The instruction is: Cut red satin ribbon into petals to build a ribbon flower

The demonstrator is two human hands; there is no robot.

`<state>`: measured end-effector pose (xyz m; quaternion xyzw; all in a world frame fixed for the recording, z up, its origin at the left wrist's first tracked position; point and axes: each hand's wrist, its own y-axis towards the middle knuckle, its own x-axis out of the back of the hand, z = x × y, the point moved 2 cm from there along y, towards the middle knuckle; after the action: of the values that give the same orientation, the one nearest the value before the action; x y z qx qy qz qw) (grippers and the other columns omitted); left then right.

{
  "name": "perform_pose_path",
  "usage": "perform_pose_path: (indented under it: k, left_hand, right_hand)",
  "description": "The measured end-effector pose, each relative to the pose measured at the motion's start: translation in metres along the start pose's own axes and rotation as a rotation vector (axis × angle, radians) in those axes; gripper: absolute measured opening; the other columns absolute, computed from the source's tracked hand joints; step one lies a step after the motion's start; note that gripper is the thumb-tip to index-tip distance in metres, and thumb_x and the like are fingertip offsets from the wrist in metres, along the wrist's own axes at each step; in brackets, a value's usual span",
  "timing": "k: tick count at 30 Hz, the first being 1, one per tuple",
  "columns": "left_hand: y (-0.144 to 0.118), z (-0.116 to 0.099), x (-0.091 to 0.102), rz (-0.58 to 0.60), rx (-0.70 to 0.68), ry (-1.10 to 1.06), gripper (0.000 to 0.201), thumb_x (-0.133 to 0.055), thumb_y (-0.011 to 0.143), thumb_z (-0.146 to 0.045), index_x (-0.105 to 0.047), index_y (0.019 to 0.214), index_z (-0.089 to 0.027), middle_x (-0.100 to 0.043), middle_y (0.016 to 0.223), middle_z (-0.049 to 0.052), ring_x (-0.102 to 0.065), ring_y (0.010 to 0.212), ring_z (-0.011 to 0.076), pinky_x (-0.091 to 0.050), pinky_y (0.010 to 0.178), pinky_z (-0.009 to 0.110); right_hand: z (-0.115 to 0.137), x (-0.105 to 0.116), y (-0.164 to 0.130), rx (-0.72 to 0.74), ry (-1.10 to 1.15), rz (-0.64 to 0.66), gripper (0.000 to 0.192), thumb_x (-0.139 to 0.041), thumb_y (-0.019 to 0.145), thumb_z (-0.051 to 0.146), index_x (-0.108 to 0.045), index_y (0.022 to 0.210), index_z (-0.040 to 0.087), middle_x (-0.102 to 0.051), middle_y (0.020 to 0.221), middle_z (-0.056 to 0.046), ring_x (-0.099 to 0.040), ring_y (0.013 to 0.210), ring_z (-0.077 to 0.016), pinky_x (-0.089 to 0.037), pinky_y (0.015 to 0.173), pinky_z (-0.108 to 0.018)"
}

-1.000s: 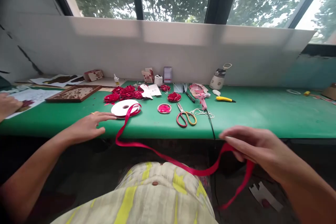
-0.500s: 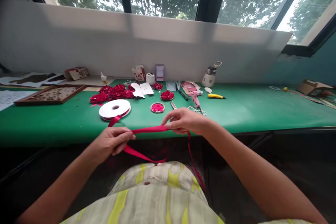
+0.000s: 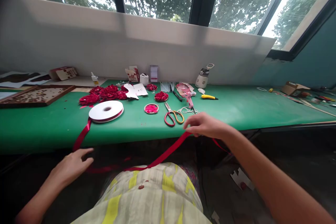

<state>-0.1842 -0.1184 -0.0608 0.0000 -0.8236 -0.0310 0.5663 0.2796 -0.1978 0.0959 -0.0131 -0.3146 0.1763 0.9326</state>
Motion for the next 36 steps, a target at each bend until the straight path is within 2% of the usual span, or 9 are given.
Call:
perform_pose_path:
  k: [5, 9, 12, 15, 21, 26, 29, 31, 36]
  left_hand:
    - [-0.014, -0.13, 0.067, -0.108, -0.261, -0.098, 0.049, -0.051, 0.073, -0.051, -0.063, 0.108, -0.019, -0.062, 0.111, 0.011, -0.052, 0.106, 0.0337, -0.038, 0.089, 0.043]
    - [-0.025, -0.19, 0.064, 0.45, -0.383, -0.841, 0.053, -0.039, 0.083, -0.054, -0.055, 0.116, -0.016, -0.066, 0.092, 0.01, -0.059, 0.062, 0.0165, -0.045, 0.055, 0.026]
    - [-0.022, -0.196, 0.041, 0.599, -0.271, -1.116, 0.049, -0.045, 0.081, -0.053, -0.059, 0.103, -0.012, -0.061, 0.058, 0.004, -0.045, 0.038, 0.0084, -0.025, 0.035, 0.018]
    - [-0.013, -0.18, 0.022, 0.581, -0.199, -1.017, 0.039, -0.054, 0.077, -0.05, -0.062, 0.083, -0.012, -0.048, 0.037, -0.003, -0.033, 0.03, 0.0051, -0.02, 0.034, 0.017]
    - [-0.009, -0.122, 0.021, 0.429, -0.171, -0.823, 0.038, -0.052, 0.077, -0.05, -0.058, 0.068, -0.014, -0.061, 0.05, 0.002, -0.049, 0.04, 0.0102, -0.037, 0.044, 0.021]
    - [-0.019, -0.088, 0.025, 0.371, -0.256, -0.439, 0.037, -0.047, 0.078, -0.048, -0.066, 0.073, -0.017, -0.068, 0.071, 0.005, -0.062, 0.069, 0.0198, -0.046, 0.066, 0.028]
    - [-0.018, -0.101, 0.034, 0.193, -0.334, -0.202, 0.028, -0.055, 0.072, -0.039, -0.069, 0.091, -0.023, -0.064, 0.108, 0.006, -0.054, 0.103, 0.0284, -0.037, 0.092, 0.039]
    - [-0.017, -0.126, 0.039, 0.135, -0.379, -0.29, 0.037, -0.054, 0.071, -0.029, -0.065, 0.106, -0.024, -0.058, 0.119, 0.007, -0.048, 0.112, 0.0289, -0.033, 0.096, 0.041]
    - [-0.022, -0.196, 0.023, 0.598, -0.459, -0.998, 0.043, -0.049, 0.065, -0.01, -0.06, 0.106, -0.014, -0.067, 0.09, 0.009, -0.061, 0.081, 0.0202, -0.047, 0.073, 0.031]
  right_hand:
    - [0.068, -0.074, 0.066, 0.376, -0.268, 0.197, 0.021, -0.055, 0.077, 0.015, -0.066, 0.094, 0.016, -0.059, 0.06, 0.002, -0.053, 0.055, -0.0092, -0.038, 0.054, -0.018]
    - [0.094, -0.097, 0.092, 0.55, -0.257, 0.233, 0.022, -0.049, 0.077, 0.008, -0.065, 0.091, 0.015, -0.061, 0.066, 0.002, -0.051, 0.057, -0.0082, -0.037, 0.056, -0.017]
    - [0.084, -0.093, 0.101, 0.453, -0.113, 0.264, 0.021, -0.052, 0.077, 0.012, -0.063, 0.095, 0.014, -0.058, 0.062, 0.003, -0.049, 0.055, -0.0081, -0.036, 0.053, -0.017]
    - [0.055, -0.087, 0.103, 0.385, -0.056, 0.266, 0.023, -0.057, 0.078, 0.023, -0.063, 0.099, 0.014, -0.057, 0.061, 0.003, -0.047, 0.053, -0.0079, -0.035, 0.048, -0.016]
    - [-0.002, -0.084, 0.096, 0.245, 0.021, 0.189, 0.027, -0.054, 0.08, 0.03, -0.062, 0.099, 0.013, -0.054, 0.059, 0.003, -0.045, 0.049, -0.0078, -0.035, 0.044, -0.016]
    - [-0.011, -0.099, 0.093, 0.223, 0.033, 0.182, 0.023, -0.051, 0.081, 0.026, -0.062, 0.096, 0.014, -0.058, 0.059, 0.003, -0.044, 0.045, -0.0065, -0.037, 0.044, -0.016]
    - [-0.001, -0.114, 0.097, 0.254, 0.008, 0.216, 0.017, -0.053, 0.077, 0.02, -0.064, 0.088, 0.014, -0.059, 0.056, 0.003, -0.047, 0.044, -0.0069, -0.038, 0.044, -0.016]
    - [0.01, -0.122, 0.099, 0.286, -0.024, 0.213, 0.013, -0.056, 0.073, 0.017, -0.065, 0.082, 0.014, -0.058, 0.053, 0.004, -0.049, 0.045, -0.0073, -0.038, 0.045, -0.016]
    - [0.032, -0.122, 0.099, 0.321, -0.096, 0.179, 0.012, -0.056, 0.068, 0.009, -0.066, 0.074, 0.014, -0.057, 0.051, 0.005, -0.052, 0.048, -0.0079, -0.038, 0.049, -0.016]
